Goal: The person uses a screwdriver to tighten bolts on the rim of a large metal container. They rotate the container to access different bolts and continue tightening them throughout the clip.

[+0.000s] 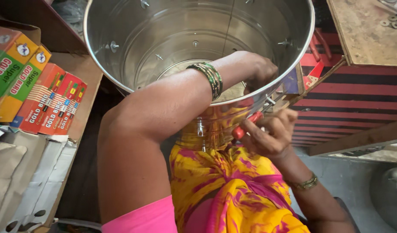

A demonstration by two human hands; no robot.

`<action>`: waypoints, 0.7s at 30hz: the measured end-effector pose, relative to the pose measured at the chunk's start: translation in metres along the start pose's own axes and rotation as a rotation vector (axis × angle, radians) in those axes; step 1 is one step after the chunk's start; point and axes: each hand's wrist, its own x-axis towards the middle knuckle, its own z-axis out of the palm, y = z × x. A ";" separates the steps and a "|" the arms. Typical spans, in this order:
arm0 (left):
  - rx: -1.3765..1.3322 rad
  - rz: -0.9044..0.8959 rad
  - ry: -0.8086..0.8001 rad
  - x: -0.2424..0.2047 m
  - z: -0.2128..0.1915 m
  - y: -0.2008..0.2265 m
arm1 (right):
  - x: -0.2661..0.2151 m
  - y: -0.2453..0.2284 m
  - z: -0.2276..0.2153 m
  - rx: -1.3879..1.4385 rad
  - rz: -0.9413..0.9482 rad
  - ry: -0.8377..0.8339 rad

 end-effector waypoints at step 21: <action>0.034 -0.049 0.021 -0.024 -0.005 0.016 | 0.080 0.042 -0.025 0.065 -0.088 -0.091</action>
